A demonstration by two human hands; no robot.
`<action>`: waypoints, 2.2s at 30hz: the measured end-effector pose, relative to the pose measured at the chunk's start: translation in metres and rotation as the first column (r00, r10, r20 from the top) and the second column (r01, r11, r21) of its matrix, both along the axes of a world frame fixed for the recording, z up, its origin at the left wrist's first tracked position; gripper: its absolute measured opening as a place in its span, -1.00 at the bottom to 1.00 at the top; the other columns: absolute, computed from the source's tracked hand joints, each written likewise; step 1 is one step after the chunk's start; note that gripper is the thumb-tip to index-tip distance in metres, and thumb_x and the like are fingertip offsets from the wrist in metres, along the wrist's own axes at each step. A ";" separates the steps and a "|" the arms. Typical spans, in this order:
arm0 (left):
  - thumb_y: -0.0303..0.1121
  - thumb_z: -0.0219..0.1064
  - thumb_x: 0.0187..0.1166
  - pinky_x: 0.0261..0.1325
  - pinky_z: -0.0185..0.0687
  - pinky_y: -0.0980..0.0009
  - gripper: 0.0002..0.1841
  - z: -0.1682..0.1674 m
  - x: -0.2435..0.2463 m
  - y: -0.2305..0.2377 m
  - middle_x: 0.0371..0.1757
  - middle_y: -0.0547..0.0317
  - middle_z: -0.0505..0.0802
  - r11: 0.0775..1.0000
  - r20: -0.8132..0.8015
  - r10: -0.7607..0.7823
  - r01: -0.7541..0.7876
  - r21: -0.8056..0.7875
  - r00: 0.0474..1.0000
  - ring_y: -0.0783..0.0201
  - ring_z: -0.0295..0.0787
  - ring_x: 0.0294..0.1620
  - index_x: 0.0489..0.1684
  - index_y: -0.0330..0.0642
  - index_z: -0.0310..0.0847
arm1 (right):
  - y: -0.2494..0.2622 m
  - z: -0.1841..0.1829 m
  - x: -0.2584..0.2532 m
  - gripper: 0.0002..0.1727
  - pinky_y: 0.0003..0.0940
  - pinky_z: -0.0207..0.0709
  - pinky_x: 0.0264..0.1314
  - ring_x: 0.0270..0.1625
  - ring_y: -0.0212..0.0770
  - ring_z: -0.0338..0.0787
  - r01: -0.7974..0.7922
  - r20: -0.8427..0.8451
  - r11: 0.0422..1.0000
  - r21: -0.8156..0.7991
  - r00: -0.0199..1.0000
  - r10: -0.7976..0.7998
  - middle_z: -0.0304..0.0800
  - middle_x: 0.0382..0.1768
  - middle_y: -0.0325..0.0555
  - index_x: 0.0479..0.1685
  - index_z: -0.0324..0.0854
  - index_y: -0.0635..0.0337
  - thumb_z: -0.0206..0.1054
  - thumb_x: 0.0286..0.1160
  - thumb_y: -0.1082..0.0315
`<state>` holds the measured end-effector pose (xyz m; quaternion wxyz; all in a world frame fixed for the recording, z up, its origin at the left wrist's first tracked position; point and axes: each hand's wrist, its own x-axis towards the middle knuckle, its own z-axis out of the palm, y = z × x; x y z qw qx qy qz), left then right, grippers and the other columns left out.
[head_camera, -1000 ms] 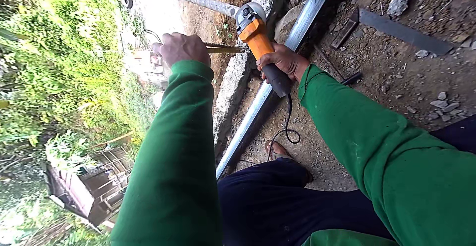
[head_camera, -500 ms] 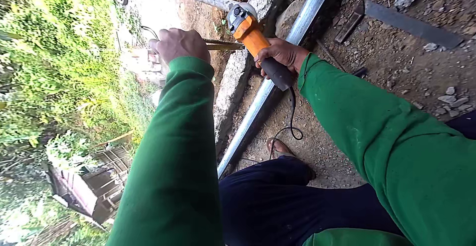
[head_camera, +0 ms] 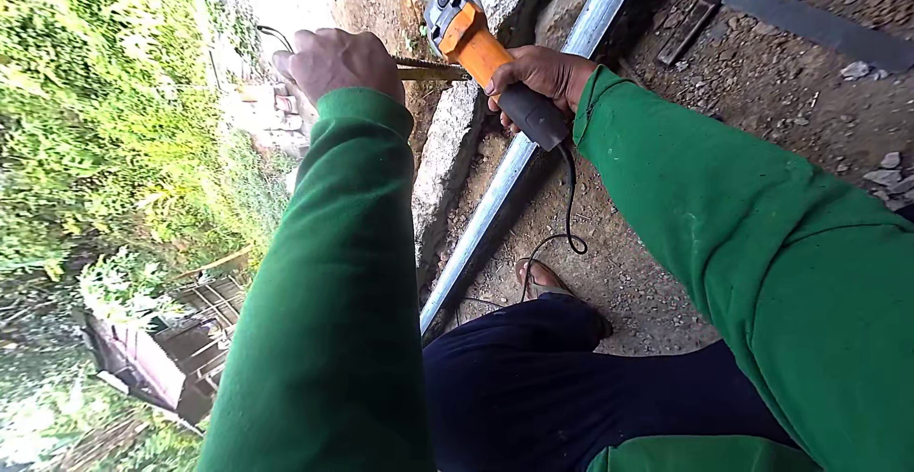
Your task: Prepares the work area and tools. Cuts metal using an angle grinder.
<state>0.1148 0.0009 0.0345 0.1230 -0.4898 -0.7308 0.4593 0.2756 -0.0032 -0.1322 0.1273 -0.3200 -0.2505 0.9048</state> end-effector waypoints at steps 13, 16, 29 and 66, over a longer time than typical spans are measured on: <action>-0.24 0.31 0.46 -0.03 0.48 -0.47 -0.74 -0.005 -0.009 0.001 -0.09 -0.35 0.83 0.999 0.005 -0.044 0.044 0.021 0.999 -0.38 0.75 0.15 -0.23 -0.30 0.69 | -0.002 -0.005 -0.007 -0.50 -0.20 0.79 -0.44 -0.43 -0.02 0.87 0.008 0.024 0.999 -0.032 1.000 -0.007 0.83 -0.22 0.12 0.45 0.45 0.02 0.35 0.50 0.28; -0.25 0.32 0.45 -0.05 0.49 -0.47 -0.75 -0.003 -0.008 -0.001 -0.08 -0.35 0.83 0.998 0.015 -0.061 0.061 0.027 0.998 -0.39 0.75 0.15 -0.23 -0.30 0.70 | -0.002 -0.006 -0.007 -0.51 -0.19 0.79 -0.44 -0.43 -0.03 0.86 0.005 0.028 1.000 -0.025 1.000 -0.004 0.83 -0.22 0.11 0.44 0.45 0.03 0.34 0.49 0.29; -0.26 0.33 0.44 -0.05 0.49 -0.46 -0.75 -0.005 -0.010 -0.003 -0.07 -0.37 0.81 0.997 0.010 -0.059 0.059 0.048 0.998 -0.39 0.74 0.14 -0.24 -0.31 0.68 | -0.003 -0.005 -0.009 -0.50 -0.19 0.79 -0.44 -0.42 -0.04 0.87 -0.010 0.041 1.000 -0.004 0.999 0.010 0.83 -0.25 0.09 0.47 0.44 0.01 0.34 0.51 0.28; -0.26 0.29 0.44 -0.12 0.51 -0.44 -0.75 -0.006 -0.013 -0.002 -0.14 -0.38 0.81 0.996 -0.006 -0.084 0.084 0.017 0.996 -0.39 0.76 0.10 -0.29 -0.34 0.65 | -0.001 -0.008 -0.009 -0.51 -0.21 0.78 -0.47 -0.45 -0.03 0.86 -0.019 0.032 1.000 -0.014 0.999 0.019 0.81 -0.28 0.10 0.45 0.45 0.01 0.35 0.50 0.29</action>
